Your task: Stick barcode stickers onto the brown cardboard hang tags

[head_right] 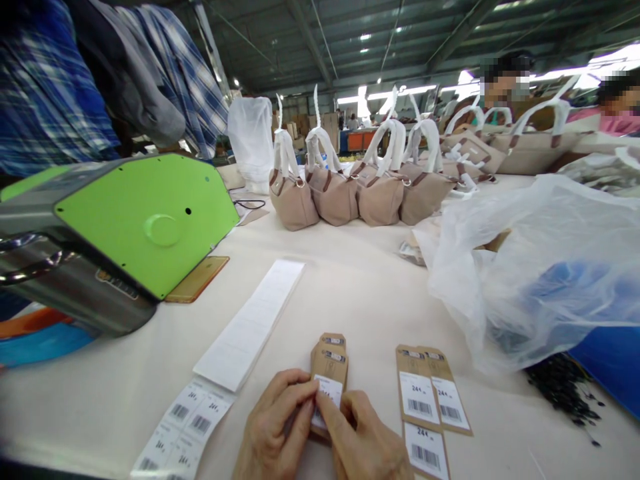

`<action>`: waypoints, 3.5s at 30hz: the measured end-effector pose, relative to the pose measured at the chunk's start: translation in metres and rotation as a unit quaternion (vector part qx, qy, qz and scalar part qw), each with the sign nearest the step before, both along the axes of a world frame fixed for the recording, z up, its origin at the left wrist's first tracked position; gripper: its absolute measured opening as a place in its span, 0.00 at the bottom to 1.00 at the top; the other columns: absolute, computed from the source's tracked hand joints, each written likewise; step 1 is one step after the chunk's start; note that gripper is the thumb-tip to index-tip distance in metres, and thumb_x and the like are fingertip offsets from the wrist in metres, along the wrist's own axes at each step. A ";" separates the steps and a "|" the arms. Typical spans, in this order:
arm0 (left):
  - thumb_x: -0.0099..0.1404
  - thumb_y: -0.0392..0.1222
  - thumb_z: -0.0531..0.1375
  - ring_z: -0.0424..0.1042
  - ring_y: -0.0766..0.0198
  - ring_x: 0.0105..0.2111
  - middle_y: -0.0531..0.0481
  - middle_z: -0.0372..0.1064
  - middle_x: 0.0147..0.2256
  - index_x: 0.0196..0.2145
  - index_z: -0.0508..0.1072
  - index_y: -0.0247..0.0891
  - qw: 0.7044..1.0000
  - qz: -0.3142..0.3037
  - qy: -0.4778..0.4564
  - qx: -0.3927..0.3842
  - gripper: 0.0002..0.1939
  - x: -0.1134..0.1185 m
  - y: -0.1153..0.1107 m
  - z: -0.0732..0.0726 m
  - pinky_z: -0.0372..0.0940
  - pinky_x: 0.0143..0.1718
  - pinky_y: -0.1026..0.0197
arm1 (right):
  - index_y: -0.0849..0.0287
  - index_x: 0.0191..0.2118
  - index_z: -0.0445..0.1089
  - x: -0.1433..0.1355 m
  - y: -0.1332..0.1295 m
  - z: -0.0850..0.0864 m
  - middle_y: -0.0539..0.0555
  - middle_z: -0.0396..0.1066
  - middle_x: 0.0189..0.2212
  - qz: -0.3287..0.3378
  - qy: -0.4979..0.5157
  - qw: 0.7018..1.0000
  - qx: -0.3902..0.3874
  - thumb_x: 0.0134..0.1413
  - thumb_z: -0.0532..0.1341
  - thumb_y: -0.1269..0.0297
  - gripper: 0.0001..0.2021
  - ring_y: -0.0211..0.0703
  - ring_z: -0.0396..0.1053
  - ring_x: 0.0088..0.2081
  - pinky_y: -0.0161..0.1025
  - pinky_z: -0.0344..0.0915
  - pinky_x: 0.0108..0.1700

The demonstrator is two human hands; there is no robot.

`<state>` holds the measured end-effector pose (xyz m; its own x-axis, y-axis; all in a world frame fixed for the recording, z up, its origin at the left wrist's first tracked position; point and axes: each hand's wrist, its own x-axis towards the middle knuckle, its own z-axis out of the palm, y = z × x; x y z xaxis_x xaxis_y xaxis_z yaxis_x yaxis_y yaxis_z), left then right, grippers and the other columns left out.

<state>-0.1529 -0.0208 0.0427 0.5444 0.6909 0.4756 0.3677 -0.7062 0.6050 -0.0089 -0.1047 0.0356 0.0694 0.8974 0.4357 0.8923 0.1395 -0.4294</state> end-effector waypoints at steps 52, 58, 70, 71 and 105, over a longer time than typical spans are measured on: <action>0.52 0.25 0.46 0.72 0.62 0.35 0.47 0.71 0.34 0.37 0.78 0.40 0.981 0.037 -0.094 -0.166 0.25 0.006 -0.002 0.010 0.68 0.37 0.61 | 0.65 0.54 0.64 0.021 -0.007 0.014 0.54 0.67 0.30 0.014 -0.233 0.971 0.051 0.64 0.50 0.60 0.19 0.43 0.67 0.31 0.41 0.63 0.32; 0.60 0.32 0.47 0.72 0.63 0.36 0.48 0.72 0.36 0.41 0.74 0.38 0.972 0.047 -0.107 -0.205 0.18 0.003 -0.002 0.018 0.67 0.38 0.61 | 0.65 0.56 0.60 0.026 -0.012 0.002 0.60 0.69 0.37 -0.019 -0.157 0.985 0.064 0.65 0.48 0.61 0.19 0.45 0.71 0.35 0.41 0.70 0.35; 0.64 0.43 0.54 0.69 0.60 0.37 0.48 0.69 0.38 0.42 0.73 0.42 0.972 0.135 -0.093 -0.167 0.12 0.009 -0.025 0.010 0.67 0.40 0.57 | 0.66 0.58 0.58 0.002 -0.009 -0.011 0.62 0.70 0.39 -0.044 -0.113 0.988 0.093 0.65 0.49 0.61 0.20 0.47 0.72 0.37 0.41 0.72 0.36; 0.63 0.44 0.55 0.69 0.60 0.35 0.48 0.69 0.37 0.41 0.74 0.43 0.968 0.152 -0.110 -0.169 0.11 0.010 -0.027 0.011 0.67 0.38 0.58 | 0.66 0.57 0.59 0.000 -0.009 -0.010 0.62 0.71 0.39 -0.048 -0.114 0.987 0.098 0.65 0.49 0.61 0.20 0.46 0.71 0.37 0.41 0.72 0.35; 0.52 0.48 0.62 0.70 0.66 0.22 0.51 0.75 0.22 0.27 0.76 0.38 0.883 0.079 -0.213 -0.410 0.11 0.041 -0.058 0.047 0.63 0.25 0.68 | 0.61 0.27 0.71 0.049 -0.031 0.036 0.45 0.58 0.13 -0.018 0.568 0.797 -0.206 0.47 0.62 0.39 0.25 0.27 0.48 0.16 0.29 0.46 0.20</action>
